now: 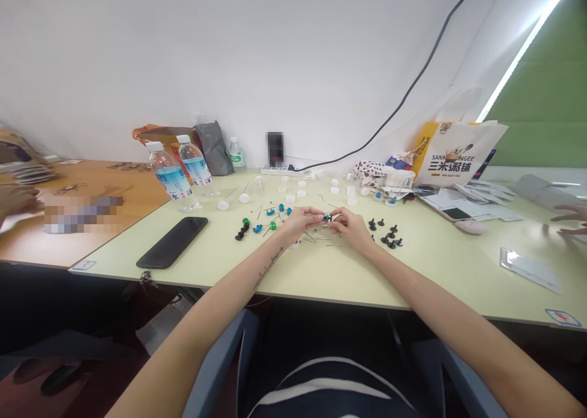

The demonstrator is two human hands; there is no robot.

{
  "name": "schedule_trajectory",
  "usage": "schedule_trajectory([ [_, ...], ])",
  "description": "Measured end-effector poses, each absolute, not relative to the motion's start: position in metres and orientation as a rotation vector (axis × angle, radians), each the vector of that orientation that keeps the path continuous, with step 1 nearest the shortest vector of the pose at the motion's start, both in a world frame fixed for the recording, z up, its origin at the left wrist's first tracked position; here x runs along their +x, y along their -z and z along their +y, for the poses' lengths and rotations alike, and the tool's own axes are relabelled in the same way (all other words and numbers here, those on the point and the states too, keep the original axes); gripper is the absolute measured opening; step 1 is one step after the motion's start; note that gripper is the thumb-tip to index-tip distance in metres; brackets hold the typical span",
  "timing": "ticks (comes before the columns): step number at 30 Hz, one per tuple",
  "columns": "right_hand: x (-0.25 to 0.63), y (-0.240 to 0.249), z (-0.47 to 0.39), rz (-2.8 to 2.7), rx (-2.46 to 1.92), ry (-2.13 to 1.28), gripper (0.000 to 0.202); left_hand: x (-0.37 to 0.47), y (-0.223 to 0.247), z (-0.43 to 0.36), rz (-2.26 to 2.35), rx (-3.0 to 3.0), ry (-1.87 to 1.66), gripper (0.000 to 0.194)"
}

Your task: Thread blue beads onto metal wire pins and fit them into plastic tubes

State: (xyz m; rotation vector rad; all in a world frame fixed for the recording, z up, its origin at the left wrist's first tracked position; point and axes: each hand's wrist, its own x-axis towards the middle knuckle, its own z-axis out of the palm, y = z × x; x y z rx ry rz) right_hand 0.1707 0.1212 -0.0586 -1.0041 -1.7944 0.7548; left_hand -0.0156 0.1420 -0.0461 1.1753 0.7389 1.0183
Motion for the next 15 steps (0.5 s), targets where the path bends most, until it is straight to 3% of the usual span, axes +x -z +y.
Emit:
schedule_trajectory([
  [15, 0.1712, 0.061, 0.1232, -1.809, -1.003, -0.743, 0.023, -0.0151, 0.0462, 0.1424, 0.756, 1.175, -1.021, 0.024],
])
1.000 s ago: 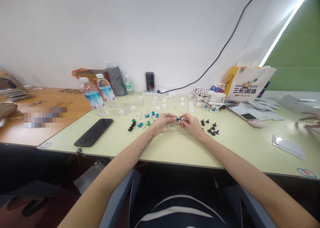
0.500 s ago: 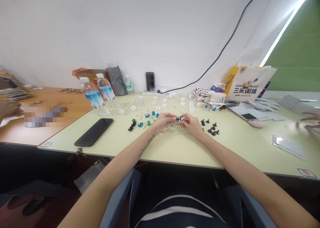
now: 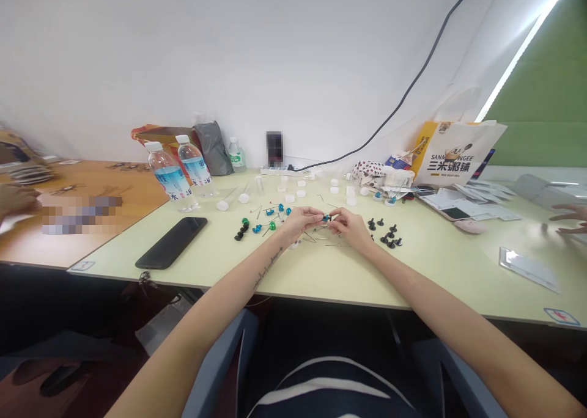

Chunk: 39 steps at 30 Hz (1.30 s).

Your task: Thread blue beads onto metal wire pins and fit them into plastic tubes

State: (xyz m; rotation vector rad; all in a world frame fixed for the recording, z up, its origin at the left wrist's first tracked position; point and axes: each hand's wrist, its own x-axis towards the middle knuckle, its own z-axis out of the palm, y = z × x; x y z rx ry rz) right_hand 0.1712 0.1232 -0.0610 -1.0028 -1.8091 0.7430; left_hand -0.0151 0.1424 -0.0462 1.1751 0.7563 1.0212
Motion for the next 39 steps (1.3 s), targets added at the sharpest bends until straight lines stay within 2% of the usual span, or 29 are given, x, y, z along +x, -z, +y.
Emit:
schedule_trajectory([
  [39, 0.1706, 0.0604, 0.1226, -1.812, -1.003, -0.731, 0.024, -0.0158, 0.0452, 0.142, 0.75, 1.17, -1.025, 0.024],
])
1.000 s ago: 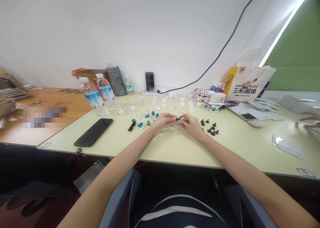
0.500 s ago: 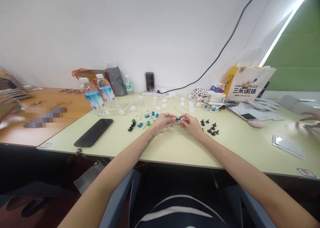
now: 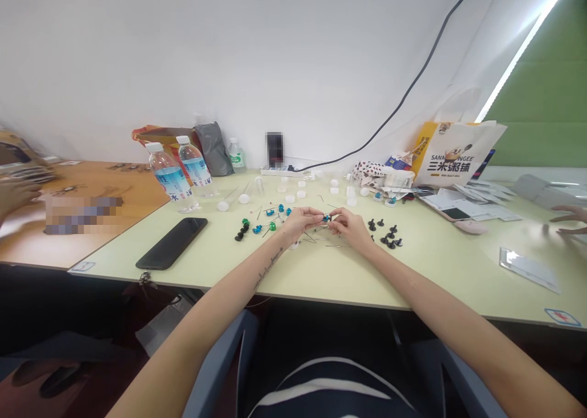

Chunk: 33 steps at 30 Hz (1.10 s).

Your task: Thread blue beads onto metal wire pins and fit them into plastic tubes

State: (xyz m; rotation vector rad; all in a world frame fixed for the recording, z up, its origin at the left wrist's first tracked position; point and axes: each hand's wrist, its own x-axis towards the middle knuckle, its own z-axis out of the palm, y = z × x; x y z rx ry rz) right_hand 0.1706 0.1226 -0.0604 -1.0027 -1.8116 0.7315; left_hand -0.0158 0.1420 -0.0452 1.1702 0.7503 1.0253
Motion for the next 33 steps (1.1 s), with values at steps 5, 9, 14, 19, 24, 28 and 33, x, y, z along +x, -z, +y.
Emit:
schedule_trajectory([
  [5, 0.171, 0.06, 0.1229, -1.815, -1.004, -0.733, 0.025, -0.0156, 0.0441, 0.1408, 0.756, 1.174, -1.024, 0.024],
  [9, 0.1716, 0.0604, 0.1232, -1.817, -0.998, -0.739, 0.024, -0.0158, 0.0456, 0.1419, 0.752, 1.181, -1.015, 0.024],
  [14, 0.1711, 0.061, 0.1228, -1.82, -1.002, -0.724, 0.024, -0.0157, 0.0467, 0.1429, 0.741, 1.177, -1.026, 0.022],
  [19, 0.1718, 0.0616, 0.124, -1.829, -1.002, -0.721, 0.023, -0.0152, 0.045, 0.1415, 0.751, 1.17, -1.022, 0.022],
  [24, 0.1718, 0.0605, 0.1239, -1.828, -1.0, -0.72, 0.023, -0.0149, 0.0434, 0.1408, 0.764, 1.167, -1.022, 0.022],
  [28, 0.1711, 0.0603, 0.1232, -1.824, -1.005, -0.711, 0.026, -0.0148, 0.0424, 0.1401, 0.758, 1.161, -1.032, 0.022],
  [33, 0.1711, 0.061, 0.1229, -1.823, -0.998, -0.725, 0.022, -0.015, 0.0431, 0.1403, 0.754, 1.166, -1.024, 0.023],
])
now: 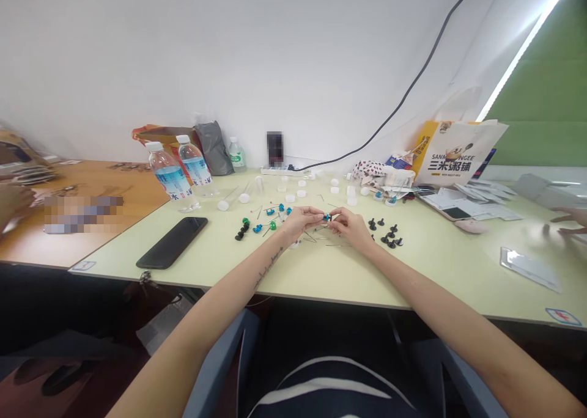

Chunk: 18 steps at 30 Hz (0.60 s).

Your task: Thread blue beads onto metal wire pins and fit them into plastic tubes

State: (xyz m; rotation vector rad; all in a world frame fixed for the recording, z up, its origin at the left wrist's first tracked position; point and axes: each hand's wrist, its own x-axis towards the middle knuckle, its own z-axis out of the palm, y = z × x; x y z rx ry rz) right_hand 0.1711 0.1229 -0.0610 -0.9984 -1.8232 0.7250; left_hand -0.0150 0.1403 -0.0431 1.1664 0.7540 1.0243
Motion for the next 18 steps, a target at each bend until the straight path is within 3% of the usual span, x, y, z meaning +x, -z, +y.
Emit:
schedule_trajectory([
  [18, 0.1701, 0.0581, 0.1214, -1.807, -1.009, -0.737, 0.022, -0.0146, 0.0434, 0.1407, 0.752, 1.153, -1.026, 0.023],
])
